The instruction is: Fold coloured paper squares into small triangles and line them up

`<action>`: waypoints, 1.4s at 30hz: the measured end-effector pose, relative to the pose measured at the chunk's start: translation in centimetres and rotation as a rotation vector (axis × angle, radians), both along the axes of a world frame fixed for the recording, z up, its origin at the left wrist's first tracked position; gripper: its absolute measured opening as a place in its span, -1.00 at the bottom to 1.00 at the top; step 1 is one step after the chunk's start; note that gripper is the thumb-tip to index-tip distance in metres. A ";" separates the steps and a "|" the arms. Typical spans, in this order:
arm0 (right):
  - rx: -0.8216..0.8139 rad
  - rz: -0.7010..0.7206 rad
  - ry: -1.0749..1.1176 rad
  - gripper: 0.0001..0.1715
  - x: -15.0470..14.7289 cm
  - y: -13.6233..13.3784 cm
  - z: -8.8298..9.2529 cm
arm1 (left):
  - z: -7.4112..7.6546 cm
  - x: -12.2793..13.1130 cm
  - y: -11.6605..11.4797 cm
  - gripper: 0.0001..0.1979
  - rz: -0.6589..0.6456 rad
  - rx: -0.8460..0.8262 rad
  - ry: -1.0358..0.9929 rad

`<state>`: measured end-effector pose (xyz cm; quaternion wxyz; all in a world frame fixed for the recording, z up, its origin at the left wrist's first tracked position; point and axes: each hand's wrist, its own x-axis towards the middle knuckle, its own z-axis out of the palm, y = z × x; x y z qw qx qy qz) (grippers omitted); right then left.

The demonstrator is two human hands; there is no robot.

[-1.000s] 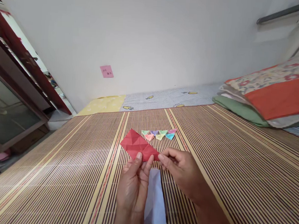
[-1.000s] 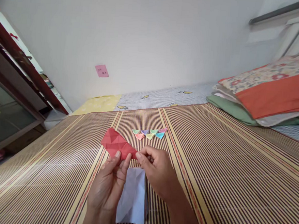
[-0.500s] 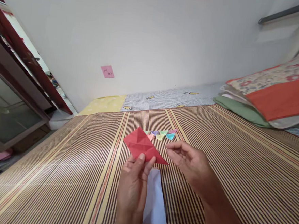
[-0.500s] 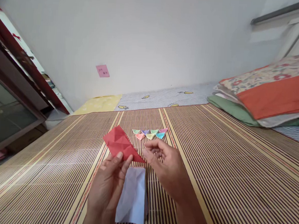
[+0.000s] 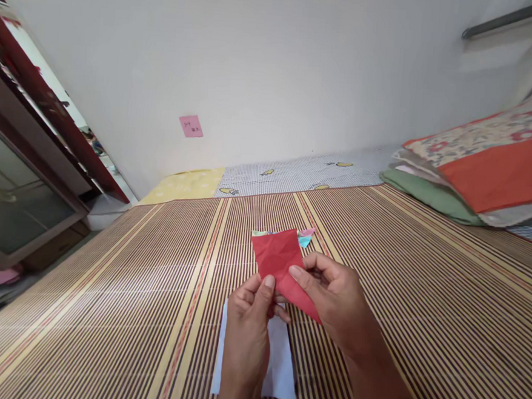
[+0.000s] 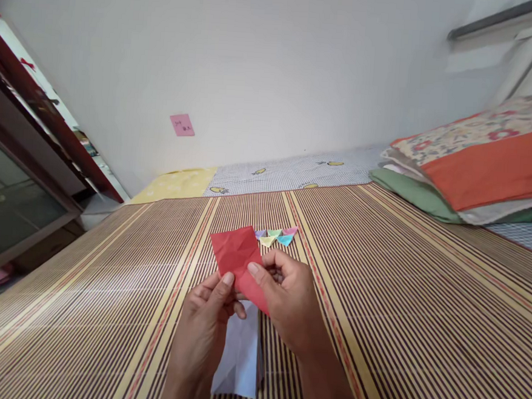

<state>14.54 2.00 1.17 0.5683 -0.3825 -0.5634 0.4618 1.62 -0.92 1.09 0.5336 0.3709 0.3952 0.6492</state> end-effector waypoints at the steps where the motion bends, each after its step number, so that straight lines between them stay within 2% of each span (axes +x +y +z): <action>1: -0.002 0.001 0.008 -0.73 0.1 0.1 -0.1 | -0.1 -0.2 0.1 -0.78 0.005 0.004 0.007; 6: -0.005 -0.023 0.008 -0.75 0.7 0.4 -0.4 | 0.0 -0.9 0.1 -0.76 0.139 0.033 0.021; 8: 0.010 -0.047 0.017 -0.76 1.1 0.4 -0.4 | 0.4 -1.0 0.0 -0.68 0.117 0.004 -0.021; 9: 0.032 -0.057 0.017 -0.77 1.3 0.4 -0.3 | 0.6 -1.0 -0.1 -0.62 0.042 -0.032 -0.060; 13: 0.222 -0.007 -0.052 -0.89 2.4 0.3 0.2 | 0.7 -0.4 -0.2 -0.42 -0.433 -0.230 -0.285; 14: 0.275 0.040 -0.082 -0.91 2.8 0.2 0.5 | 0.6 -0.1 -0.1 -0.43 -0.506 -0.266 -0.337; 16: 0.355 0.145 -0.129 -0.89 3.4 0.1 0.9 | 0.4 0.5 -0.2 -0.54 -0.555 -0.332 -0.419; 18: 0.399 0.224 -0.153 -0.86 3.8 0.0 1.3 | 0.1 1.0 -0.2 -0.69 -0.521 -0.393 -0.480; 20: 0.396 0.232 -0.177 -0.84 4.0 -0.1 1.4 | 0.0 1.2 -0.3 -0.78 -0.420 -0.390 -0.510; 24: 0.379 0.078 -0.226 -0.55 4.1 -0.3 1.1 | 0.2 0.7 -0.3 -0.79 -0.125 -0.198 -0.392; 27: 0.409 0.020 -0.314 -0.39 4.1 -0.7 1.3 | 0.5 -0.2 -0.1 -0.77 0.003 -0.112 -0.307; 33: 0.485 0.093 -0.506 -0.54 3.2 -1.3 2.1 | 1.0 -1.0 -0.1 -0.74 -0.001 -0.068 -0.225; 37: 0.461 0.080 -0.500 -0.68 2.2 -1.1 1.8 | 0.8 -1.0 -0.4 -0.71 -0.025 -0.054 -0.157; 39: 0.449 0.069 -0.478 -0.75 1.8 -1.1 1.7 | 0.7 -1.0 -0.5 -0.69 0.004 -0.056 -0.125; 42: 0.476 0.079 -0.490 -0.75 1.5 -1.3 1.9 | 0.8 -1.0 -0.5 -0.69 0.042 -0.073 -0.137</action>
